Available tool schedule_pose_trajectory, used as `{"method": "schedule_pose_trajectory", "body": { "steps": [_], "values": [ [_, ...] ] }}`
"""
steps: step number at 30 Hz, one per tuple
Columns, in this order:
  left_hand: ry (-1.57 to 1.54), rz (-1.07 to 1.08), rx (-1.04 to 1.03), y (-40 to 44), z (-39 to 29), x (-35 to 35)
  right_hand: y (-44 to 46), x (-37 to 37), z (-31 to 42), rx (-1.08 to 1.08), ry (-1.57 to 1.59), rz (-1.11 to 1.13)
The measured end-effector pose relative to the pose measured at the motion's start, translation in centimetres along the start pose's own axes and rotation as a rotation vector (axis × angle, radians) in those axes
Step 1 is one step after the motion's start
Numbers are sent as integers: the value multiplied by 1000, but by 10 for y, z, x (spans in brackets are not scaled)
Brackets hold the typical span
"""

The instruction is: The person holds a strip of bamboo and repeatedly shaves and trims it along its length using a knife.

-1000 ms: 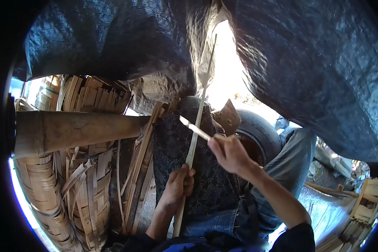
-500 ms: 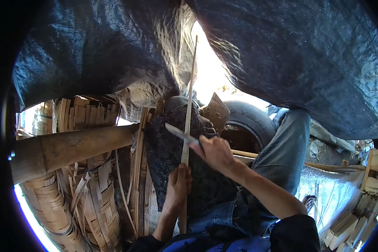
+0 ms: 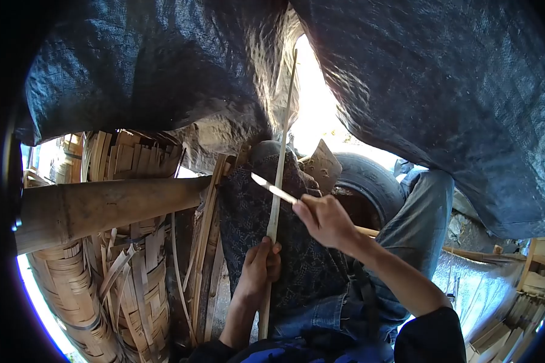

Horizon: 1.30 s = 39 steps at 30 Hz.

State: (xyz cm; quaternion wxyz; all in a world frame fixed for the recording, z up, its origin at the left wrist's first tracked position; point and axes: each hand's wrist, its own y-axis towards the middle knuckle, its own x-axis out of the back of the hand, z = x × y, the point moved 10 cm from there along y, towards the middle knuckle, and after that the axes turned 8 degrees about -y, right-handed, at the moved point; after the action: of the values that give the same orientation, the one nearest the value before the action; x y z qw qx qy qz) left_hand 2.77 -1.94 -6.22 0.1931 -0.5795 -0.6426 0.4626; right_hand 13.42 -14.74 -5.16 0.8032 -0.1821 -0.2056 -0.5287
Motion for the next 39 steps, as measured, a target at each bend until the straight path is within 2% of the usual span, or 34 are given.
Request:
{"method": "schedule_pose_trajectory", "body": {
  "steps": [2, 4, 9, 12, 13, 14, 16, 20, 22, 24, 25, 26, 28, 31, 34, 36, 38, 39],
  "values": [
    [5, -2, 10, 1, 1, 3, -17, -5, 5, 48, 9, -10],
    [0, 14, 29, 3, 3, 3, -28, -21, 10, 129, -92, 98],
    [128, -70, -46, 3, 0, 6, -27, -23, 7, 116, -336, 14],
    [174, -103, -78, 2, -1, 4, -28, -26, 6, 21, -349, 39],
    [194, -128, -74, 2, 1, 6, -24, -21, 3, -4, -322, -85],
    [191, -124, -80, 2, 1, 5, -17, -21, 4, 1, -328, -87],
    [199, -80, -68, 2, 3, 1, 5, -11, -9, -129, -327, -127],
    [168, -105, -57, 0, 1, 6, 40, -9, -30, -105, -247, -166],
    [130, -143, -42, 0, 2, 10, 57, -3, -24, -22, -296, -172],
    [116, -111, -27, -1, 0, 7, 77, -12, -47, -183, -279, 59],
    [104, -84, -4, -2, 1, 6, 88, -10, -58, -248, -300, 86],
    [102, -90, -1, -1, 1, 7, 97, 4, -59, -229, -261, 4],
    [43, -41, 15, -1, 1, 4, 118, 13, -70, -197, -257, -21],
    [16, 0, 18, -1, 0, 1, 122, 41, -50, 23, -305, -272],
    [-43, 17, 34, 1, 2, 2, 84, 29, -56, -195, -148, -55],
    [-109, 56, 43, 4, 5, 4, 50, 17, -41, -16, -47, -60],
    [-161, 100, 45, 7, 6, 9, 17, -3, -34, -37, 42, 68],
    [-247, 158, 87, 8, 9, 7, 5, -5, -26, -30, 43, 58]
  ]
}}
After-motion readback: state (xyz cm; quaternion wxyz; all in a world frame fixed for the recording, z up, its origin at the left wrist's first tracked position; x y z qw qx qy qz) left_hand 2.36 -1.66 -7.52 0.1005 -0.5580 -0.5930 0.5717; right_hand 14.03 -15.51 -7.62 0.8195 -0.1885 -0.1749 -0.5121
